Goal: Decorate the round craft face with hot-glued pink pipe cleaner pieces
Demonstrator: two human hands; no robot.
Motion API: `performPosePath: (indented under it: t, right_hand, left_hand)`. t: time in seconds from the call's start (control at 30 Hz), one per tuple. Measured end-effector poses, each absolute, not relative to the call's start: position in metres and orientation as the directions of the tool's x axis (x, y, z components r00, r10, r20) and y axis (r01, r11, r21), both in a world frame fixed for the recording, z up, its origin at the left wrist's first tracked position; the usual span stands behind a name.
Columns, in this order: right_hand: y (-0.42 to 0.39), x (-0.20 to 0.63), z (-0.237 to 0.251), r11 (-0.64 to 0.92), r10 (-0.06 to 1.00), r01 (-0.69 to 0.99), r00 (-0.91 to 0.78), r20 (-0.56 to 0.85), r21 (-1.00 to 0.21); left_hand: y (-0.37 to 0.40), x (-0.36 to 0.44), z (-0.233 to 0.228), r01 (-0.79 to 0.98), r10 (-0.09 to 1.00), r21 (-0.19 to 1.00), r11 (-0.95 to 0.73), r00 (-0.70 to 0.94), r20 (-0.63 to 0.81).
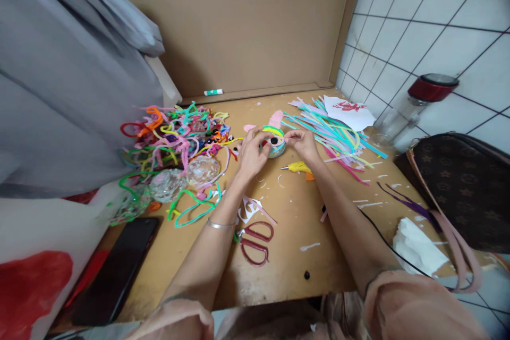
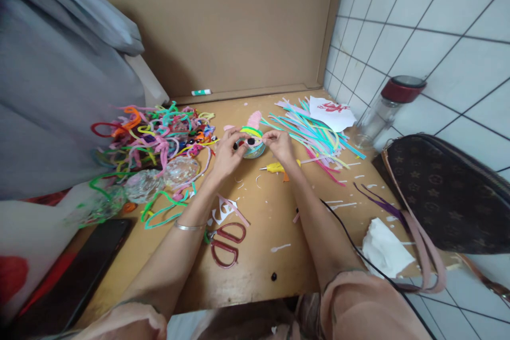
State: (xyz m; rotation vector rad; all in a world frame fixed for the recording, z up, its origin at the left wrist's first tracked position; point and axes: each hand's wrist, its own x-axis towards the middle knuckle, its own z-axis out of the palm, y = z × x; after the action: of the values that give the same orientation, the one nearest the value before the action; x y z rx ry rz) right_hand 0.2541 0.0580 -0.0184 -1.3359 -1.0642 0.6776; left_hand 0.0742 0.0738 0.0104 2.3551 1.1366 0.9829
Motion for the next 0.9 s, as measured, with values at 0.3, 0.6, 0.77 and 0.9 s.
performPosePath:
  t: [0.3,0.6,0.77,0.9]
  right_hand:
    - [0.059,0.255,-0.019,0.123,0.909,0.109,0.386,0.156,-0.986]
    - [0.060,0.255,-0.019,0.136,0.921,-0.064,0.376,0.102,-0.989]
    - [0.058,0.251,-0.018,0.103,0.947,-0.163,0.317,0.047,-0.981]
    - [0.056,0.246,-0.015,0.104,0.934,-0.161,0.355,0.041,-0.981]
  left_hand:
    - [0.074,0.073,0.010,0.555,0.779,0.546,-0.628,0.447,0.441]
    - [0.083,0.069,0.009,0.450,0.757,0.615,-0.647,0.476,0.448]
    - [0.087,0.066,0.007,0.378,0.746,0.659,-0.650,0.479,0.462]
    - [0.089,0.066,0.005,0.351,0.748,0.680,-0.643,0.476,0.462]
